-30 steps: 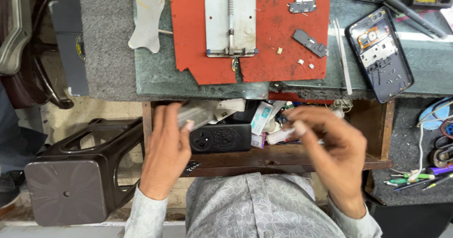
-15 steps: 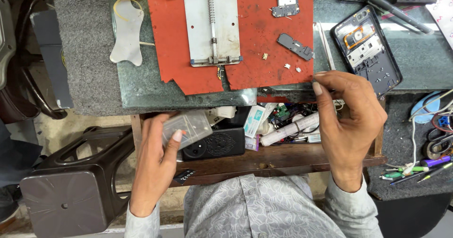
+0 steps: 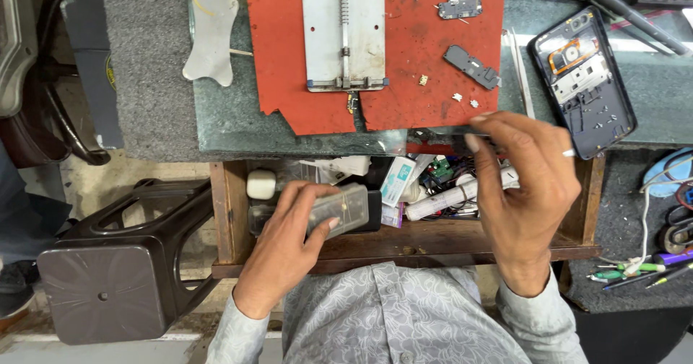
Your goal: The person opens a small plastic container, selects a tiny electronic component, and uses a soldering iron to apply heat to the component and a small circuit board. The person handles the component and board with fingers and the soldering iron, working at a cluttered electronics repair bench.
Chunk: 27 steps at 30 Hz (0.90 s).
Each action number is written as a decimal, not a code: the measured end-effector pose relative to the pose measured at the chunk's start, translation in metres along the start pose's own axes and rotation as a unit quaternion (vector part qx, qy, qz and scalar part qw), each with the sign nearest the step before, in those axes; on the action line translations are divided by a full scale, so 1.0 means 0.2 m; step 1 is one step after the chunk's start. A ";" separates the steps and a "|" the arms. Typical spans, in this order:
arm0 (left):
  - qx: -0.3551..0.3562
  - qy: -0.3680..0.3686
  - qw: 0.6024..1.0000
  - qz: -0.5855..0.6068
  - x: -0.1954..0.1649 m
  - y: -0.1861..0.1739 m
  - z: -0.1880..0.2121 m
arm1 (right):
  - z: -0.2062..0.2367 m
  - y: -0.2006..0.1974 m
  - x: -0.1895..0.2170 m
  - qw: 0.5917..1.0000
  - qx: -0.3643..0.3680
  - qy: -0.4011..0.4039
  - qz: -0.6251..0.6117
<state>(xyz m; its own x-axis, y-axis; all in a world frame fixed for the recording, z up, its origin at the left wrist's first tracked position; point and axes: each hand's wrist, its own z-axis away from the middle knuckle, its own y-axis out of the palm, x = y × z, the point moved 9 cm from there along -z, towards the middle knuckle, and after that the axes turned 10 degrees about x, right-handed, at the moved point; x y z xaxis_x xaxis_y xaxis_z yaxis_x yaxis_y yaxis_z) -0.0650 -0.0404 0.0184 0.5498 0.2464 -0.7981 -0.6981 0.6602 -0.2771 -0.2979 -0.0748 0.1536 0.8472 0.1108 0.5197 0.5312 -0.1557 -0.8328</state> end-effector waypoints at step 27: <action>-0.103 0.159 0.959 -0.210 -0.39 -0.09 0.10 | -0.07 0.00 -0.04 0.994 -0.014 -0.036 0.105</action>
<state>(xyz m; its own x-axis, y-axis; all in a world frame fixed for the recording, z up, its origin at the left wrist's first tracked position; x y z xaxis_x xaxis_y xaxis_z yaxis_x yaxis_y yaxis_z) -0.0861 -0.0563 0.0966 0.6574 -0.2622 -0.7064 -0.5391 0.4914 -0.6841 -0.3039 -0.0895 0.1524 0.9370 0.1419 0.3191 0.3435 -0.2090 -0.9156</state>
